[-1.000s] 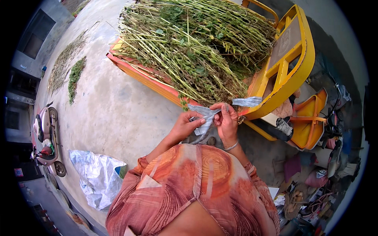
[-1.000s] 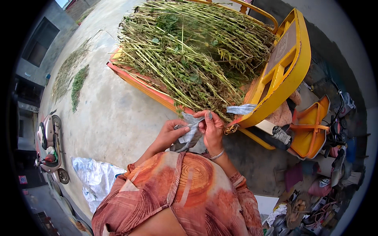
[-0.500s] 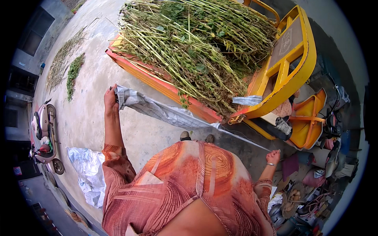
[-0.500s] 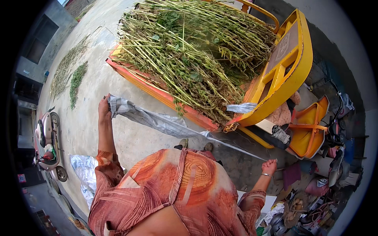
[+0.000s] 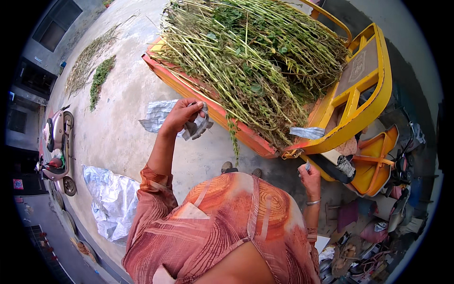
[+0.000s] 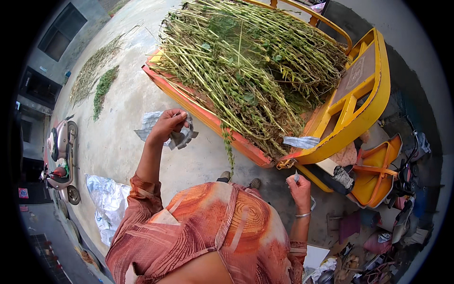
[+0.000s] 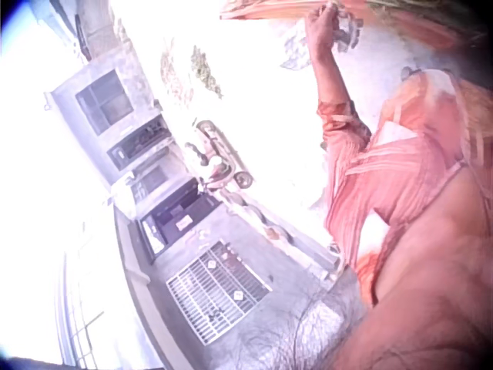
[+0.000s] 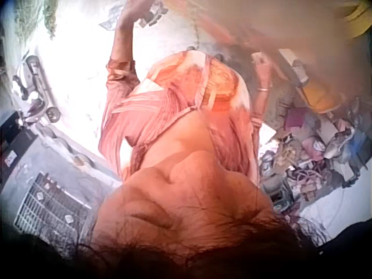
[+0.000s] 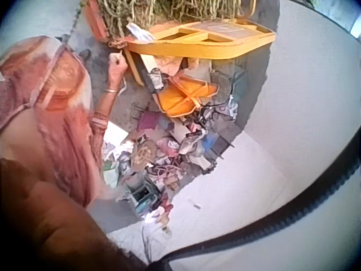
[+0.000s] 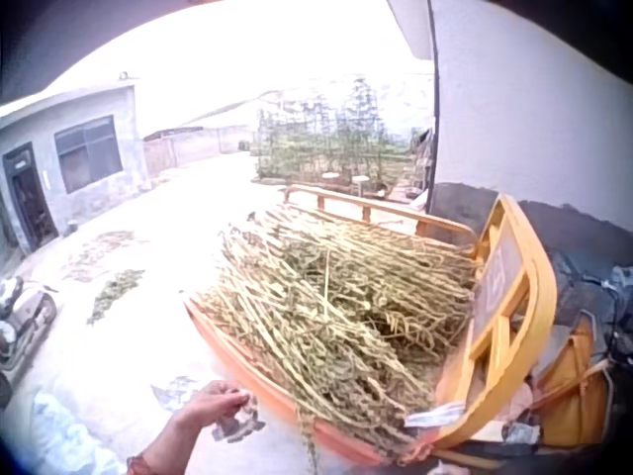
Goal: The person cuts a piece of light-colored fabric into strips using scissors. They repeatedly fold and cut the fabric, then place the cut pieces onto a yellow cart loaded with green plant stalks. Finally, they pick up a large white sack from the floor and place it on the cart.
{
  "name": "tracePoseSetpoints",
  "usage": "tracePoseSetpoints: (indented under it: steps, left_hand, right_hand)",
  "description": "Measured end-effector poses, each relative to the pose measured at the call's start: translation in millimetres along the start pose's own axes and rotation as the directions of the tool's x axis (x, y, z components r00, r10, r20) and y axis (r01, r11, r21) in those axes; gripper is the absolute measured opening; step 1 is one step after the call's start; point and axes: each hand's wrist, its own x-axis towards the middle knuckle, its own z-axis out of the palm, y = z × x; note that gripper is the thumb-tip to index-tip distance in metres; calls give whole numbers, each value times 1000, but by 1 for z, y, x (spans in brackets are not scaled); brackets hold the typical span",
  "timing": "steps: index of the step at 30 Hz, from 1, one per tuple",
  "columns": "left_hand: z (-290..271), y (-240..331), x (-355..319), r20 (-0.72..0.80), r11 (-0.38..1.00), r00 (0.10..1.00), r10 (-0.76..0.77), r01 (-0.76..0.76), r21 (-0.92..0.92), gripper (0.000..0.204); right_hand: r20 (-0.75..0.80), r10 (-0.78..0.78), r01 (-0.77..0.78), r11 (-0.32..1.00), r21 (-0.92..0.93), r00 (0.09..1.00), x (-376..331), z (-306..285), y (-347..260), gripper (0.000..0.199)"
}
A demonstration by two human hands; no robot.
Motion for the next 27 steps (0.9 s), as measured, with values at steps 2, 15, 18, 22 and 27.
tracePoseSetpoints:
  steps: [2, 15, 18, 22, 27]
  left_hand:
    - [42, 0, 0, 130, 997, 991, -24, 15, 70, 15]
    - [111, -16, -8, 361, 833, 857, 369, -477, 281, 59]
    - [137, -22, -18, 343, 627, 830, 440, -557, 544, 70]
    - [146, -48, -9, 133, 729, 885, 446, -445, 520, 50]
    - [150, -46, -8, 25, 990, 992, 124, -122, -74, 14]
  right_hand:
    - [180, -217, 163, 949, 271, 959, 18, 67, -71, 16]
    - [113, -300, 225, 874, 431, 947, 58, 134, -101, 8]
    - [65, -249, 186, 851, 492, 966, 53, 139, -99, 4]
    - [79, -233, 165, 853, 496, 969, 46, 145, -105, 9]
    - [102, -249, 172, 860, 480, 963, 42, 147, -98, 14]
